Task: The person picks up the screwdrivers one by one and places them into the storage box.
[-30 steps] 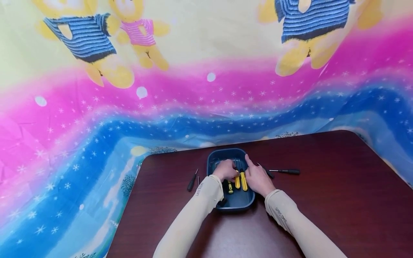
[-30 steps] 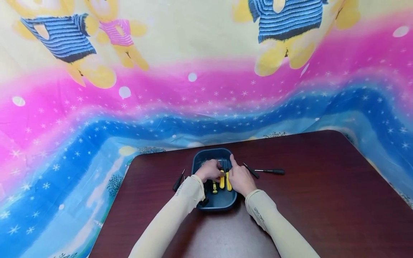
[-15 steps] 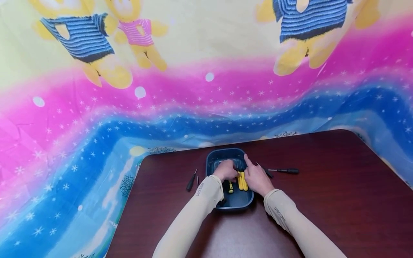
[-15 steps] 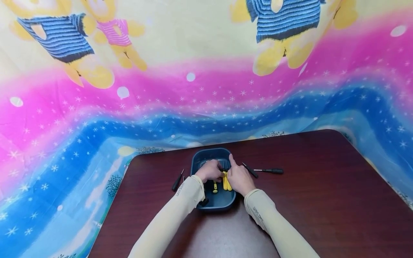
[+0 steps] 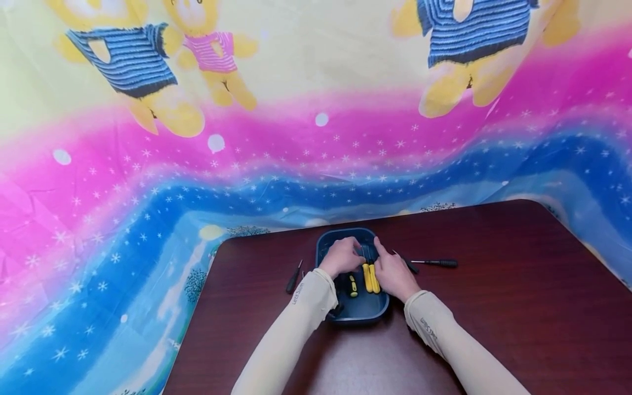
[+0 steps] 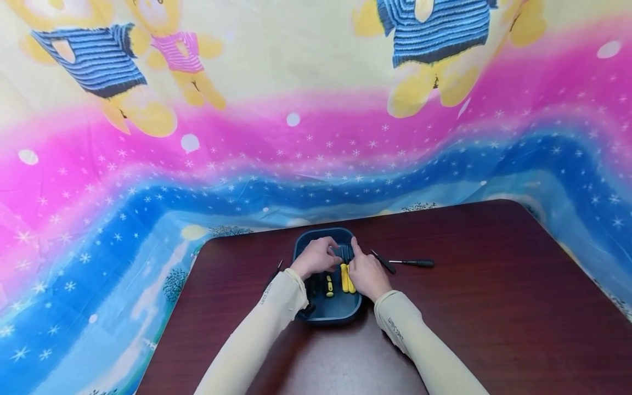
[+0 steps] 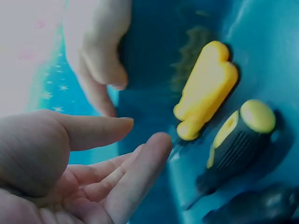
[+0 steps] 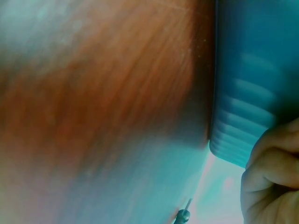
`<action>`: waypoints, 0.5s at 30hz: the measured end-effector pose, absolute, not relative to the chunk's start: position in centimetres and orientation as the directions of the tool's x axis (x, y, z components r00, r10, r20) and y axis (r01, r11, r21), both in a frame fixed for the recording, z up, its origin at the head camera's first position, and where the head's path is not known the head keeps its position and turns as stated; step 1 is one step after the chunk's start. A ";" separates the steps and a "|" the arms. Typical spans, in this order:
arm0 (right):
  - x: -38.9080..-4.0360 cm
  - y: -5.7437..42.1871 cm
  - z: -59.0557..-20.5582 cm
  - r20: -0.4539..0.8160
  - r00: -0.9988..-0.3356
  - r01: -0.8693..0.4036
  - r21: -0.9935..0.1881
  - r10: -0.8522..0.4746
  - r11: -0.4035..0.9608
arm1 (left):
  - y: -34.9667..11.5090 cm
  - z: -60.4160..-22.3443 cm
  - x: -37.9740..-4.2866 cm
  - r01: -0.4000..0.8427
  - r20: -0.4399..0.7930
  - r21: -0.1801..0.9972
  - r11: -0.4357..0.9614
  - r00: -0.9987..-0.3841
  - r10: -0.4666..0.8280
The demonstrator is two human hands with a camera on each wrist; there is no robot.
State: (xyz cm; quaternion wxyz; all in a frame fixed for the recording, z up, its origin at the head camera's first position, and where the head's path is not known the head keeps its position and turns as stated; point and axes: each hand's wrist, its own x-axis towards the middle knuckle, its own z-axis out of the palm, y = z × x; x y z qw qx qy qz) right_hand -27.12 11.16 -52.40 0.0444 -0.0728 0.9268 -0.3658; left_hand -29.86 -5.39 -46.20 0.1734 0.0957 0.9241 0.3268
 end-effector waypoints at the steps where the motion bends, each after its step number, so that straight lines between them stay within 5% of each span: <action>1: -27.1 11.1 -52.4 -0.034 -0.986 -0.098 -0.684 -0.165 0.723 | -5.6 -45.9 -29.7 0.074 -0.240 0.634 0.770 -0.927 0.287; 15: -27.0 10.8 -52.4 -0.025 -0.988 -0.096 -0.669 -0.151 0.737 | -11.3 -43.7 -27.9 0.262 0.130 0.568 0.780 -0.965 0.229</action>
